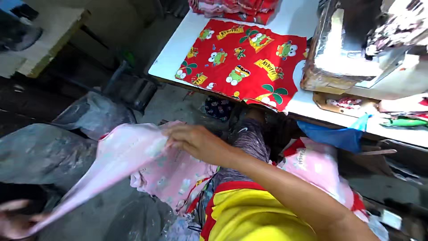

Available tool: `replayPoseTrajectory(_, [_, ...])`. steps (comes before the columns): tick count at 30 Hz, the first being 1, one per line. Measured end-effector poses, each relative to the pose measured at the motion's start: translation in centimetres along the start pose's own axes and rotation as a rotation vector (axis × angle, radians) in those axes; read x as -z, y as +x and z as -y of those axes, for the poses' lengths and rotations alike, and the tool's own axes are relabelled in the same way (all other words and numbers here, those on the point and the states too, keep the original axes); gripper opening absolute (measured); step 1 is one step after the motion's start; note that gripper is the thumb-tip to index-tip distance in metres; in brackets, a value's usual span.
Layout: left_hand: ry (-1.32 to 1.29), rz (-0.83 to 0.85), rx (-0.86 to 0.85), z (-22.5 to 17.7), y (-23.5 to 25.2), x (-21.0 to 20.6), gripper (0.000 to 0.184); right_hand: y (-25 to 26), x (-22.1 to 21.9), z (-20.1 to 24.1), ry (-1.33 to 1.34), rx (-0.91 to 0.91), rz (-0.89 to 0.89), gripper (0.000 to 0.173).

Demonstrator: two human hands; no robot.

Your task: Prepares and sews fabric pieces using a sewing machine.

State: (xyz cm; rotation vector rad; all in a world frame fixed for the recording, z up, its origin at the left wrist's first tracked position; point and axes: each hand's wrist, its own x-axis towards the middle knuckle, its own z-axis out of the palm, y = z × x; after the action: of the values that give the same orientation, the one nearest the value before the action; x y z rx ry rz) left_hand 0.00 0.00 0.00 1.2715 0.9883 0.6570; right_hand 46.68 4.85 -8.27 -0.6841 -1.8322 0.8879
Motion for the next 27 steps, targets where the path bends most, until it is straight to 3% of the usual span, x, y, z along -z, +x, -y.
replayPoseTrajectory(2, [0.114,-0.277,0.197,5.4,-0.6,-1.6,0.024,-2.3,-2.5,-3.4,0.008,-0.089,0.123,0.019])
replayPoseTrajectory(3, [0.163,-0.332,0.329,8.0,-0.4,-2.9,0.026,-3.6,-3.4,-5.0,0.006,-0.15,0.184,0.022])
replayPoseTrajectory(5, [0.255,-0.244,0.59,12.6,0.7,-5.6,0.033,-6.1,-4.4,-7.5,-0.025,-0.276,0.307,0.025])
replayPoseTrajectory(7, [0.347,-0.016,0.803,16.7,2.3,-6.8,0.038,-8.1,-4.2,-8.9,-0.082,-0.405,0.411,0.026])
replayPoseTrajectory(10, [0.498,0.1,0.974,18.7,6.0,-8.0,0.041,-10.0,-1.3,-8.8,-0.156,-0.508,0.419,0.026])
replayPoseTrajectory(12, [0.58,0.079,0.808,17.5,9.0,-8.4,0.039,-10.9,1.7,-7.5,-0.218,-0.5,0.317,0.025])
replayPoseTrajectory(15, [0.717,0.047,0.372,13.8,15.1,-10.1,0.036,-12.4,6.3,-5.3,-0.377,-0.405,0.039,0.024])
replayPoseTrajectory(19, [0.834,0.053,-0.137,7.1,25.1,-16.4,0.038,-14.1,11.6,-3.4,-0.711,-0.283,-0.348,0.02])
replayPoseTrajectory(23, [0.903,0.166,-0.455,1.6,31.9,-24.3,0.031,-14.8,15.4,-2.8,-1.008,-0.287,-0.372,0.027])
replayPoseTrajectory(27, [0.904,0.232,-0.678,-0.7,36.7,-29.9,0.032,-14.8,16.4,-4.0,-1.045,-0.279,-0.341,0.028])
